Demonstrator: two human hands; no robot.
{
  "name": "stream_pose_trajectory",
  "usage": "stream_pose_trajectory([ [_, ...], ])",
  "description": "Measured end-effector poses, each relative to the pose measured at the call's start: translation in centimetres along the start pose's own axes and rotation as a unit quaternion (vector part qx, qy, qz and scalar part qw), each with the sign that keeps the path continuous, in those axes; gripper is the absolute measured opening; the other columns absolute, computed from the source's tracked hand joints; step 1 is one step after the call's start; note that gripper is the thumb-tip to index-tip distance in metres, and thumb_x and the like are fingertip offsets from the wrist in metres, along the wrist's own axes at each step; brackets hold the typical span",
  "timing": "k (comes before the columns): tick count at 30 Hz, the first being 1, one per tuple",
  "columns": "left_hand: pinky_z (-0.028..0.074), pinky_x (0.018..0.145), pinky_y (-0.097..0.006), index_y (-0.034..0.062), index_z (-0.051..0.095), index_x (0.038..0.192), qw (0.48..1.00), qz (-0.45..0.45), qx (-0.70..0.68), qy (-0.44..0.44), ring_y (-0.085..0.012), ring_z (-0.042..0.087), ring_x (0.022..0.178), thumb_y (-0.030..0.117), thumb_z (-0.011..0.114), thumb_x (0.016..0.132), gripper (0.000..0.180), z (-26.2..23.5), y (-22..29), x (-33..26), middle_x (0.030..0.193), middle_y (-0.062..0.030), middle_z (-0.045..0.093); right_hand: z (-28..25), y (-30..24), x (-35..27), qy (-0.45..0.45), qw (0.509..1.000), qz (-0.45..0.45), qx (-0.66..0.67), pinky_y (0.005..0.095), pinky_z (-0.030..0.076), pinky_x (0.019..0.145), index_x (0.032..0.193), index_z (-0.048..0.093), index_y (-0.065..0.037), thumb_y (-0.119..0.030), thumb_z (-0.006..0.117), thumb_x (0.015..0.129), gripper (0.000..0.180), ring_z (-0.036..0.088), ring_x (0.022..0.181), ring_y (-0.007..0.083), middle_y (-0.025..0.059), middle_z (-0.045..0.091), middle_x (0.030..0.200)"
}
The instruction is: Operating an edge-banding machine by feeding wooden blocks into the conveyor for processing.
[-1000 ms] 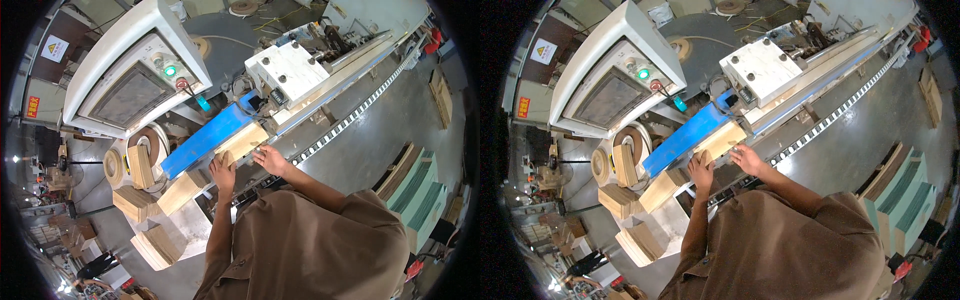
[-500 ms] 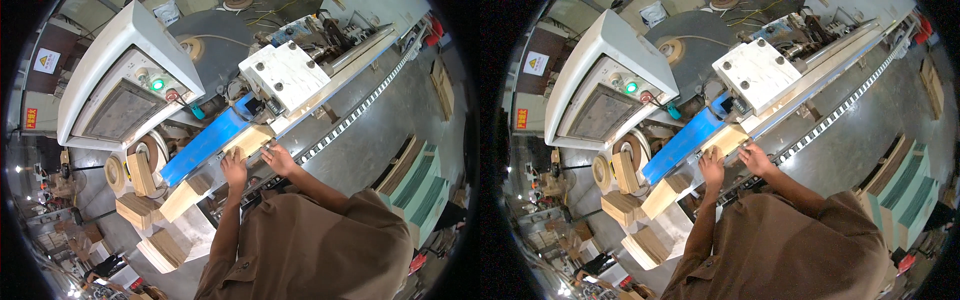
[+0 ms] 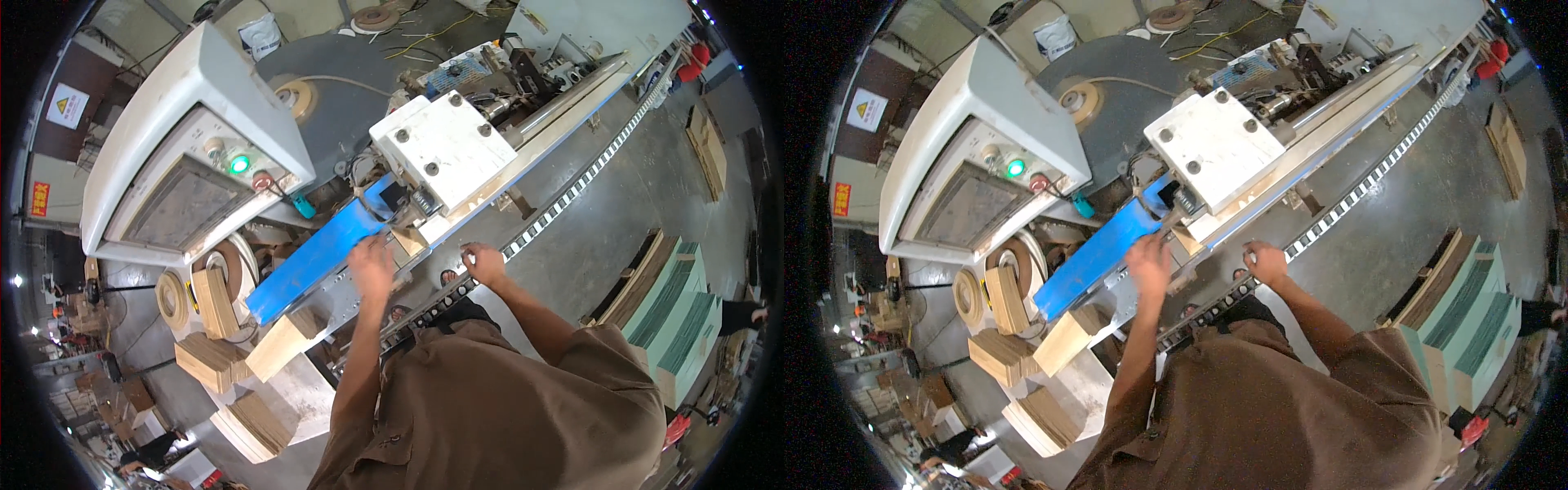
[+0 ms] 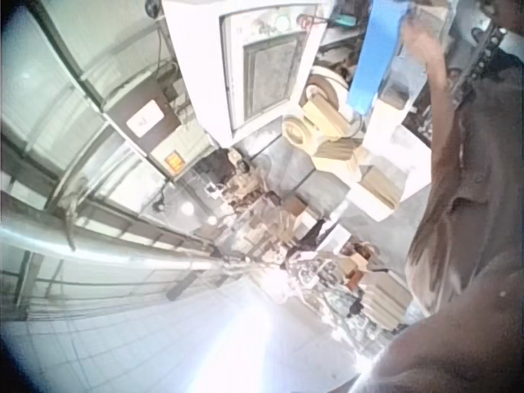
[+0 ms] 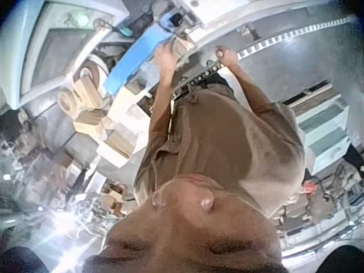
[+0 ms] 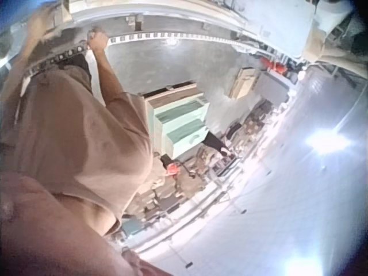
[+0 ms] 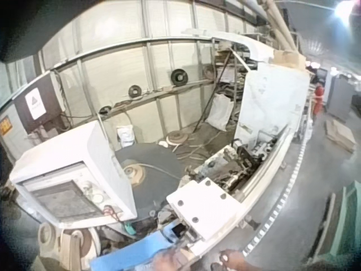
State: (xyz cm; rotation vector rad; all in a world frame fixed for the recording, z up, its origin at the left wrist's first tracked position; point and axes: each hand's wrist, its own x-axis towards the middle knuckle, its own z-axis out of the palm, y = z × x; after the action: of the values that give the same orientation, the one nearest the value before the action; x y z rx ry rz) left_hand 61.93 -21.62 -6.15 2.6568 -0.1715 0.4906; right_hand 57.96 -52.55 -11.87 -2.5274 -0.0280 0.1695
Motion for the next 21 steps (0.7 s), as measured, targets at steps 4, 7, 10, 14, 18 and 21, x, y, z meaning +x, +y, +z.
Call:
stream_pose_trajectory([
  [4, 0.046, 0.1, -0.056, 0.0072, 0.073, 0.116, 0.982, -0.081, 0.068, 0.156, -0.0438, 0.06, 0.114, 0.033, 0.073, 0.097, 0.032, -2.9, -6.9, 3.2, 0.119, -0.0213, 0.068, -1.3, -1.7, 0.2, -0.023, 0.997, 0.043, -0.051, 0.0452, 0.058, 0.087, 0.095, 0.08, -0.014, -0.034, 0.069, 0.089, 0.024, 0.074, 0.091, 0.0341, 0.0124, 0.078, 0.094],
  [7, 0.043, 0.107, -0.056, 0.0026, 0.071, 0.122, 0.968, -0.192, 0.119, 0.108, -0.0456, 0.06, 0.12, 0.046, 0.064, 0.101, 0.048, -3.8, -9.3, 5.2, 0.126, -0.0252, 0.066, -0.7, -0.6, 0.2, 0.017, 0.998, 0.034, -0.042, 0.0456, 0.06, 0.079, 0.091, 0.079, -0.013, -0.03, 0.068, 0.085, 0.022, 0.074, 0.084, 0.0337, 0.0126, 0.078, 0.093],
  [10, 0.042, 0.11, -0.054, -0.0004, 0.075, 0.117, 0.956, -0.216, 0.197, 0.016, -0.0422, 0.061, 0.121, 0.05, 0.055, 0.105, 0.055, -3.6, -10.2, 5.2, 0.126, -0.0251, 0.07, -0.5, -1.3, 0.4, 0.021, 0.999, 0.002, -0.035, 0.0423, 0.061, 0.073, 0.091, 0.078, -0.012, -0.027, 0.068, 0.088, 0.019, 0.073, 0.076, 0.0297, 0.0105, 0.078, 0.089],
  [14, 0.039, 0.114, -0.052, -0.0025, 0.076, 0.112, 0.954, -0.225, 0.196, 0.012, -0.0414, 0.061, 0.121, 0.048, 0.055, 0.105, 0.055, -3.6, -10.1, 5.2, 0.123, -0.023, 0.072, -0.7, -1.7, 0.3, 0.052, 0.995, -0.029, -0.075, 0.0431, 0.058, 0.067, 0.078, 0.074, -0.016, -0.026, 0.075, 0.086, 0.013, 0.072, 0.074, 0.025, 0.0063, 0.075, 0.08],
  [18, 0.038, 0.116, -0.052, -0.0029, 0.076, 0.115, 0.958, -0.225, 0.178, 0.021, -0.0415, 0.061, 0.119, 0.043, 0.055, 0.105, 0.051, -3.6, -9.8, 5.5, 0.12, -0.0233, 0.072, -1.8, -3.5, 0.4, 0.075, 0.993, -0.008, -0.091, 0.0438, 0.058, 0.077, 0.079, 0.076, -0.017, -0.027, 0.079, 0.082, 0.012, 0.074, 0.083, 0.0253, 0.0048, 0.077, 0.085],
  [21, 0.038, 0.115, -0.051, -0.0042, 0.075, 0.115, 0.962, -0.23, 0.148, 0.009, -0.0421, 0.062, 0.117, 0.04, 0.055, 0.105, 0.049, -4.3, -8.8, 6.1, 0.118, -0.0234, 0.071, -2.0, -3.1, 0.4, 0.034, 0.99, 0.002, -0.136, 0.0427, 0.056, 0.086, 0.087, 0.079, -0.016, -0.03, 0.078, 0.084, 0.015, 0.073, 0.093, 0.0241, 0.0046, 0.079, 0.092],
])
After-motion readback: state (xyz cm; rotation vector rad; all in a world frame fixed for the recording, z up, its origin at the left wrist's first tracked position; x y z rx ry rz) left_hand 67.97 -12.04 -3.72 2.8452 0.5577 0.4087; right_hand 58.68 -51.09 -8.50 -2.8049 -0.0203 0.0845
